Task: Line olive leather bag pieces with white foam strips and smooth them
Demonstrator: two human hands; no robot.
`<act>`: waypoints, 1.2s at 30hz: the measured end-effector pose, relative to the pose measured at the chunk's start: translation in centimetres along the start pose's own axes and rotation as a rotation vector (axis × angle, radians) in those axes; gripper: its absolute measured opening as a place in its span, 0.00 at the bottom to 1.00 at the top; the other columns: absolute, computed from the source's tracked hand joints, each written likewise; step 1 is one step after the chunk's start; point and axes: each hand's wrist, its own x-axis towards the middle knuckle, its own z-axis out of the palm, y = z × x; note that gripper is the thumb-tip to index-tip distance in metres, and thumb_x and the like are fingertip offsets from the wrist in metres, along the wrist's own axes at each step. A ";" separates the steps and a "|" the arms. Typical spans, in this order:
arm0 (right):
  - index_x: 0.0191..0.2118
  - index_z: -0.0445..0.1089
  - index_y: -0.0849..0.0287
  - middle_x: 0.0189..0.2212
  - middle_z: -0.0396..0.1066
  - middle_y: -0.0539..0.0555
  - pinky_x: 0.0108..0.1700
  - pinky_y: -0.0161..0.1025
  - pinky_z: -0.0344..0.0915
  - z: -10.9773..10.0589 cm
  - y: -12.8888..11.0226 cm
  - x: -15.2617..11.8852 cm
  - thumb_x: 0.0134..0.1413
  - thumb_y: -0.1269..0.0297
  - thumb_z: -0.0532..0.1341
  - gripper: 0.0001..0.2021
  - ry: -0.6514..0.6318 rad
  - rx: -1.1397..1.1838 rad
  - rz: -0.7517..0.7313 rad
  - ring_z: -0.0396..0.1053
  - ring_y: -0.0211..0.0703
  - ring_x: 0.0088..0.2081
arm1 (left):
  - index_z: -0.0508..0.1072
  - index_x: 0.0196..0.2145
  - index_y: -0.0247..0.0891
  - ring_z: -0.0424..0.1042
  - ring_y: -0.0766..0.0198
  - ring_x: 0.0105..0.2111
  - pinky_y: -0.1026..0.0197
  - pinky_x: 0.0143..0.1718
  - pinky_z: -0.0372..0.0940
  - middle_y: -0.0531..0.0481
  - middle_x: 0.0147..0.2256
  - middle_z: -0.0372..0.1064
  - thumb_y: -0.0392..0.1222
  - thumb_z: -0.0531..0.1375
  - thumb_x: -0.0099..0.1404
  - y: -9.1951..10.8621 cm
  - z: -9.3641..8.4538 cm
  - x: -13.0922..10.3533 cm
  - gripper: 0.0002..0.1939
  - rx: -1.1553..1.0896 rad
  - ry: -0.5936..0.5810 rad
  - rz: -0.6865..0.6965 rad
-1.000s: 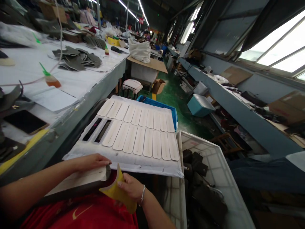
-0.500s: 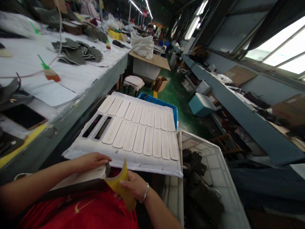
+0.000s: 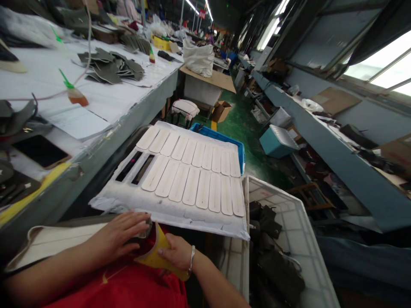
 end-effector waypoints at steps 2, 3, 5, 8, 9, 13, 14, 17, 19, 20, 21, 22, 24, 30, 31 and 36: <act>0.45 0.60 0.59 0.32 0.71 0.54 0.20 0.32 0.64 -0.1 0.6 -0.1 0.48 0.50 0.63 0.23 0.014 0.005 0.038 0.70 0.39 0.23 | 0.64 0.54 0.46 0.53 0.55 0.60 0.48 0.62 0.40 0.51 0.60 0.56 0.42 0.55 0.64 -0.3 0.8 -0.8 0.20 0.053 0.033 0.096; 0.45 0.60 0.59 0.32 0.71 0.55 0.20 0.33 0.64 -0.2 0.8 -0.1 0.48 0.50 0.63 0.24 0.016 0.008 0.053 0.70 0.40 0.23 | 0.63 0.55 0.46 0.52 0.55 0.60 0.49 0.63 0.38 0.51 0.59 0.56 0.43 0.54 0.65 -0.5 1.0 -1.1 0.20 0.070 0.042 0.125; 0.45 0.58 0.60 0.31 0.71 0.54 0.21 0.35 0.65 -0.1 1.2 -0.1 0.47 0.48 0.62 0.25 0.028 0.012 0.054 0.70 0.41 0.22 | 0.62 0.56 0.46 0.52 0.56 0.60 0.50 0.63 0.35 0.51 0.59 0.56 0.45 0.52 0.67 -0.8 1.1 -1.6 0.20 0.084 0.048 0.149; 0.45 0.57 0.61 0.30 0.70 0.53 0.21 0.36 0.66 0.0 1.5 0.1 0.47 0.46 0.62 0.27 0.042 0.008 0.047 0.70 0.41 0.21 | 0.64 0.54 0.46 0.53 0.57 0.59 0.51 0.63 0.34 0.52 0.58 0.58 0.45 0.51 0.67 -1.0 0.3 -1.5 0.18 0.041 0.025 0.142; 0.45 0.57 0.61 0.29 0.70 0.53 0.21 0.37 0.67 0.1 1.6 0.2 0.47 0.46 0.62 0.27 0.039 0.007 0.051 0.70 0.41 0.21 | 0.65 0.53 0.47 0.54 0.57 0.59 0.51 0.63 0.35 0.52 0.58 0.58 0.45 0.53 0.66 -1.1 -0.2 -1.4 0.17 0.015 0.007 0.136; 0.46 0.56 0.60 0.31 0.70 0.53 0.22 0.37 0.67 0.2 1.8 0.9 0.47 0.46 0.62 0.27 0.018 -0.002 0.070 0.70 0.41 0.21 | 0.67 0.51 0.50 0.54 0.51 0.58 0.45 0.61 0.41 0.51 0.62 0.50 0.45 0.58 0.61 -1.1 -2.2 -0.5 0.19 -0.072 -0.088 0.160; 0.46 0.56 0.60 0.31 0.70 0.53 0.22 0.37 0.67 0.2 1.9 1.1 0.47 0.45 0.61 0.28 0.012 -0.010 0.073 0.70 0.41 0.21 | 0.68 0.51 0.50 0.54 0.49 0.58 0.43 0.60 0.43 0.50 0.63 0.47 0.45 0.59 0.60 -1.2 -2.7 -0.2 0.20 -0.081 -0.105 0.166; 0.47 0.55 0.60 0.31 0.70 0.53 0.22 0.38 0.67 0.5 2.1 1.7 0.47 0.44 0.61 0.29 0.003 -0.035 0.072 0.70 0.42 0.22 | 0.71 0.47 0.50 0.52 0.45 0.59 0.41 0.58 0.47 0.51 0.64 0.45 0.41 0.61 0.57 -1.1 -3.6 0.4 0.19 -0.108 -0.139 0.169; 0.48 0.55 0.60 0.30 0.70 0.53 0.22 0.39 0.68 0.6 2.2 2.0 0.47 0.43 0.60 0.29 -0.002 -0.033 0.074 0.70 0.42 0.22 | 0.73 0.45 0.49 0.47 0.44 0.61 0.42 0.59 0.46 0.52 0.63 0.46 0.38 0.62 0.55 -1.1 -4.1 0.6 0.18 -0.137 -0.144 0.175; 0.47 0.55 0.60 0.31 0.70 0.54 0.22 0.39 0.68 0.7 2.2 2.0 0.47 0.44 0.60 0.29 -0.002 -0.028 0.074 0.70 0.42 0.22 | 0.73 0.44 0.49 0.44 0.44 0.62 0.42 0.59 0.46 0.52 0.63 0.46 0.37 0.62 0.54 -1.2 -4.3 0.6 0.18 -0.151 -0.144 0.175; 0.47 0.55 0.60 0.31 0.70 0.54 0.22 0.39 0.68 0.7 2.3 2.0 0.48 0.44 0.61 0.29 -0.001 -0.019 0.071 0.70 0.41 0.21 | 0.74 0.43 0.49 0.41 0.45 0.63 0.43 0.59 0.45 0.52 0.63 0.47 0.36 0.62 0.54 -1.2 -4.5 0.6 0.18 -0.163 -0.146 0.174; 0.47 0.55 0.60 0.32 0.71 0.54 0.22 0.38 0.68 0.7 2.3 2.0 0.48 0.45 0.61 0.28 0.001 -0.009 0.068 0.70 0.41 0.21 | 0.74 0.43 0.50 0.40 0.46 0.63 0.43 0.60 0.45 0.52 0.63 0.47 0.35 0.62 0.54 -1.3 -4.7 0.5 0.19 -0.173 -0.152 0.171; 0.47 0.55 0.60 0.32 0.71 0.54 0.21 0.37 0.68 0.7 2.2 1.7 0.49 0.47 0.61 0.27 0.007 0.003 0.066 0.69 0.40 0.21 | 0.74 0.43 0.51 0.40 0.47 0.63 0.44 0.60 0.45 0.53 0.62 0.49 0.34 0.61 0.55 -1.5 -4.9 0.5 0.19 -0.187 -0.166 0.155; 0.46 0.56 0.61 0.29 0.70 0.52 0.20 0.34 0.66 0.9 0.7 1.0 0.50 0.47 0.61 0.25 0.047 -0.014 0.071 0.68 0.38 0.20 | 0.75 0.40 0.50 0.41 0.42 0.62 0.40 0.59 0.46 0.52 0.63 0.48 0.37 0.64 0.53 -1.7 -4.0 0.8 0.16 -0.187 -0.150 0.105; 0.46 0.56 0.61 0.29 0.69 0.52 0.20 0.34 0.66 1.0 0.3 1.0 0.49 0.47 0.61 0.26 0.043 -0.024 0.065 0.68 0.38 0.20 | 0.74 0.41 0.49 0.41 0.42 0.63 0.39 0.59 0.46 0.52 0.63 0.46 0.37 0.64 0.52 -1.5 -3.7 0.6 0.17 -0.179 -0.130 0.093; 0.47 0.58 0.60 0.29 0.69 0.52 0.19 0.34 0.64 0.9 -0.5 0.5 0.51 0.43 0.57 0.27 0.130 -0.143 0.044 0.66 0.37 0.20 | 0.56 0.59 0.44 0.44 0.48 0.62 0.41 0.60 0.45 0.45 0.64 0.44 0.36 0.63 0.53 -0.6 -2.6 -3.6 0.36 -0.124 0.096 -0.042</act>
